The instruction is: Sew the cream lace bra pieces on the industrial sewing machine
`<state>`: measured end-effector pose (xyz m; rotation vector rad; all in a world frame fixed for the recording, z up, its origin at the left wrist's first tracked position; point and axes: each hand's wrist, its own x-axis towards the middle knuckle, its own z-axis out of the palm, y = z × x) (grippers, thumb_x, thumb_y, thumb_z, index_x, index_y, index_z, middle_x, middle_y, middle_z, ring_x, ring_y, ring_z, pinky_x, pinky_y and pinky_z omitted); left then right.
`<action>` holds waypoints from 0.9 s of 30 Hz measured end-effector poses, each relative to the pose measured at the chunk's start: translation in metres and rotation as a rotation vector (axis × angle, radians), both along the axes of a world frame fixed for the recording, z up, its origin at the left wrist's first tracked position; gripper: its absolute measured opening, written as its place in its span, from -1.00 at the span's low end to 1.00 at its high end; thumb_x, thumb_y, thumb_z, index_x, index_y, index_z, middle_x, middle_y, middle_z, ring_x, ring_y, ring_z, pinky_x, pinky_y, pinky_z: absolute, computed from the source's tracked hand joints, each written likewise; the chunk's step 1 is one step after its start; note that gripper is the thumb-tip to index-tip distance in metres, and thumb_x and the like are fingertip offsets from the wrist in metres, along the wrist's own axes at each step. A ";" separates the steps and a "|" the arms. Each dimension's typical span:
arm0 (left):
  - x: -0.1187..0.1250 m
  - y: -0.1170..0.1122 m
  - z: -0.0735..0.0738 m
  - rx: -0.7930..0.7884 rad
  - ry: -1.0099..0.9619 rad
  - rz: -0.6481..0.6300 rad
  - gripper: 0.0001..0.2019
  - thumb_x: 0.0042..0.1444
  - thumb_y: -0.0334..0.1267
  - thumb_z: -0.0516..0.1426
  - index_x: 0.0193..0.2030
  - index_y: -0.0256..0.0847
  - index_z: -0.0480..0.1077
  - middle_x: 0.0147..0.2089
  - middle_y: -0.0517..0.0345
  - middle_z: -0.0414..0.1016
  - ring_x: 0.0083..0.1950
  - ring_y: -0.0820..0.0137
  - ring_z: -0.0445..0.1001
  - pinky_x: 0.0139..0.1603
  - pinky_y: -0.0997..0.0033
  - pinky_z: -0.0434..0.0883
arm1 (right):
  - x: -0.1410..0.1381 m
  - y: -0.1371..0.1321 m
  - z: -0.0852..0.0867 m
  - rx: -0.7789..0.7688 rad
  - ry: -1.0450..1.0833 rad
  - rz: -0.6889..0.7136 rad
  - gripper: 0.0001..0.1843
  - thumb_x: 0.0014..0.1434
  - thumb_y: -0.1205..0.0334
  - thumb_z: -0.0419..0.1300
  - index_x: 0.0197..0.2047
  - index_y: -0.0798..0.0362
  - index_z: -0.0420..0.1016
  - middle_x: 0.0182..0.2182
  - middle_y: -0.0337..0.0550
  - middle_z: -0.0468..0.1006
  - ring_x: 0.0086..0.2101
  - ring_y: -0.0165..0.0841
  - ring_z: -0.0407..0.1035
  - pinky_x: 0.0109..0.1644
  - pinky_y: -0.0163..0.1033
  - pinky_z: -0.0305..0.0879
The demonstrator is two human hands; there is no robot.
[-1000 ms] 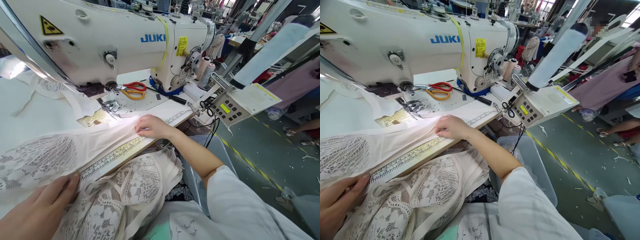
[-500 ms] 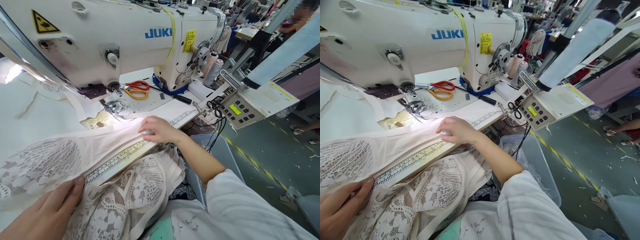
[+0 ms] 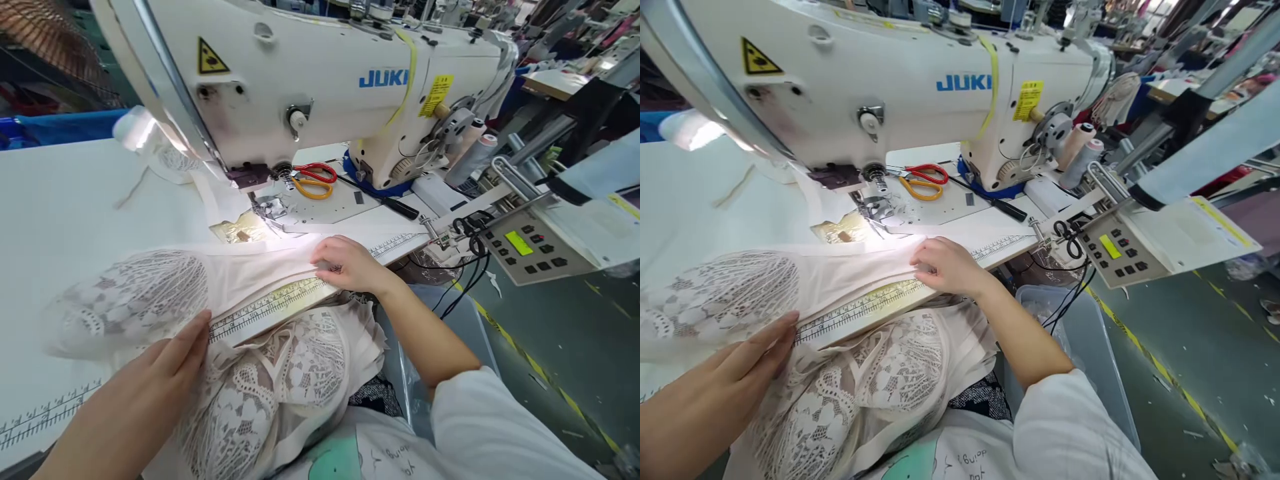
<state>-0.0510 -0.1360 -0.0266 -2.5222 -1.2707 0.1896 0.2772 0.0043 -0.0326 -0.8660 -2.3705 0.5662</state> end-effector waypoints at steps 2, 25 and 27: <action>0.010 0.000 0.012 0.133 0.077 -0.097 -0.40 -0.05 -0.76 -0.23 -0.05 -0.42 0.49 0.15 -0.19 0.44 0.00 0.25 0.51 -0.05 0.29 0.51 | -0.001 -0.001 0.000 -0.003 -0.008 0.002 -0.90 0.10 0.30 0.23 -0.25 0.04 0.50 -0.23 -0.11 0.53 -0.21 -0.27 0.35 -0.14 -0.20 0.24; 0.014 -0.001 0.017 -0.002 0.081 0.069 -0.40 0.02 -0.71 -0.21 0.05 -0.35 0.45 0.17 -0.14 0.43 -0.09 0.25 0.54 -0.14 0.29 0.52 | -0.001 -0.005 -0.009 0.149 0.083 0.013 -0.81 0.11 0.44 0.07 -0.39 0.03 0.47 -0.36 -0.14 0.49 -0.32 -0.32 0.32 -0.24 -0.25 0.22; 0.016 0.000 0.020 0.057 0.093 0.024 -0.43 0.03 -0.72 -0.21 0.02 -0.40 0.46 0.12 -0.18 0.46 -0.12 0.25 0.55 -0.21 0.32 0.53 | -0.001 -0.005 -0.008 0.118 0.068 0.008 -0.81 0.08 0.45 0.07 -0.41 0.03 0.46 -0.37 -0.14 0.49 -0.32 -0.32 0.32 -0.25 -0.26 0.22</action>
